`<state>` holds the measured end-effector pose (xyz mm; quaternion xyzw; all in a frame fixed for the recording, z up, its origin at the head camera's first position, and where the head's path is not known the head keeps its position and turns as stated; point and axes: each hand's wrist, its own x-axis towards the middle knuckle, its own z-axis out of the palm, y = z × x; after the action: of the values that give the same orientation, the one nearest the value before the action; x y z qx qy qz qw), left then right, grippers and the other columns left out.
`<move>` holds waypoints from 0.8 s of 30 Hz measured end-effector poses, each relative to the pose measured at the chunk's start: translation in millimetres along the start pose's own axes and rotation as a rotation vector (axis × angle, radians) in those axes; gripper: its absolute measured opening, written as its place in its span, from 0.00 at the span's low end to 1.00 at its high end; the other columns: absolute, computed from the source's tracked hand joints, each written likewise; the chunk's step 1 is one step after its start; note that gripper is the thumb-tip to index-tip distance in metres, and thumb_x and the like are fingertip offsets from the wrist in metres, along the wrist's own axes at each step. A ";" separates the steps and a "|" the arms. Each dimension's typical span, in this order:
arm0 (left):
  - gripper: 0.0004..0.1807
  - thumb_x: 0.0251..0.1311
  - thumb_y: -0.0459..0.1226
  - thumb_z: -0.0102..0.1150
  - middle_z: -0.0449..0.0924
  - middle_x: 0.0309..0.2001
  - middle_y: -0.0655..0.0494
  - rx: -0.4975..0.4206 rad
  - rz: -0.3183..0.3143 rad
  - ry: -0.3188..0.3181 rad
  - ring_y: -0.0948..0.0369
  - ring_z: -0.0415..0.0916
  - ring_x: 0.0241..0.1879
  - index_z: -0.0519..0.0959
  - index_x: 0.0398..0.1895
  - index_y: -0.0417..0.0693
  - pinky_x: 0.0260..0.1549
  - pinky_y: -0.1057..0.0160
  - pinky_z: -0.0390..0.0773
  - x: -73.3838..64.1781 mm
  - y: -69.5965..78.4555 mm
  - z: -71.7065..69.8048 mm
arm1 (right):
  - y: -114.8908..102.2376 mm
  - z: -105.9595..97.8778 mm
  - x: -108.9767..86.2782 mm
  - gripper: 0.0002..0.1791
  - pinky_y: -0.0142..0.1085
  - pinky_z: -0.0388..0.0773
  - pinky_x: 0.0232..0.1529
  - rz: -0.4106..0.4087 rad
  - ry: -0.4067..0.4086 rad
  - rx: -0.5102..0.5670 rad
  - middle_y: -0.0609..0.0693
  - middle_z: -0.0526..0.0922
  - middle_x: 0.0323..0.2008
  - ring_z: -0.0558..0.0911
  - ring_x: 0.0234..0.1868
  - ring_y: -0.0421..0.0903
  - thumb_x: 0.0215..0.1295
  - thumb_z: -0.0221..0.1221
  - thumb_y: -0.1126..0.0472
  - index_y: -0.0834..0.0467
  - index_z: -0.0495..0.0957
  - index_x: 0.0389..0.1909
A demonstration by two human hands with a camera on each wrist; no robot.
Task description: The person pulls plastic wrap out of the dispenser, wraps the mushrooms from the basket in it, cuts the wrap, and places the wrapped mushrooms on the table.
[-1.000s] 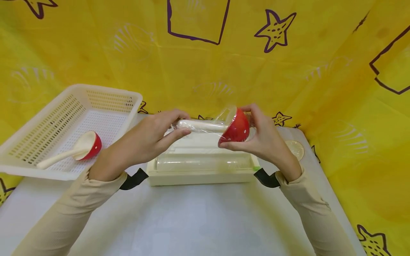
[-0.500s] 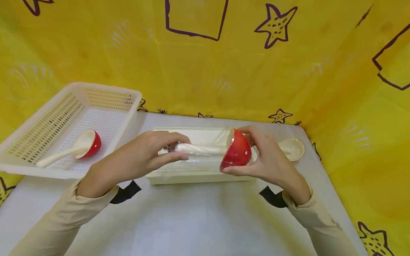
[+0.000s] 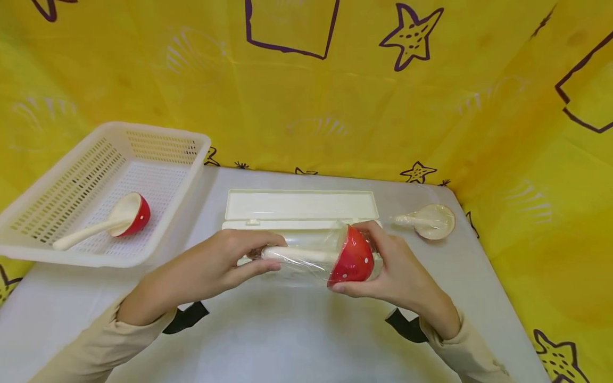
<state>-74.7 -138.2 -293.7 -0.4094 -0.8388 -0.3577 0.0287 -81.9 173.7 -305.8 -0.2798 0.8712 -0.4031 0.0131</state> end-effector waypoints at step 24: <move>0.11 0.68 0.51 0.56 0.70 0.24 0.74 -0.228 -0.237 -0.171 0.77 0.64 0.25 0.79 0.46 0.60 0.24 0.74 0.69 -43.1 -9.4 57.2 | 32.2 53.9 -38.0 0.45 0.31 0.83 0.44 0.100 -0.152 0.032 0.37 0.79 0.51 0.80 0.46 0.36 0.42 0.77 0.38 0.46 0.68 0.62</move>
<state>-38.8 -135.1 -356.3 -0.3373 -0.8347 -0.4150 -0.1315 -51.8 171.9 -372.8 -0.2653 0.8741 -0.3934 0.1038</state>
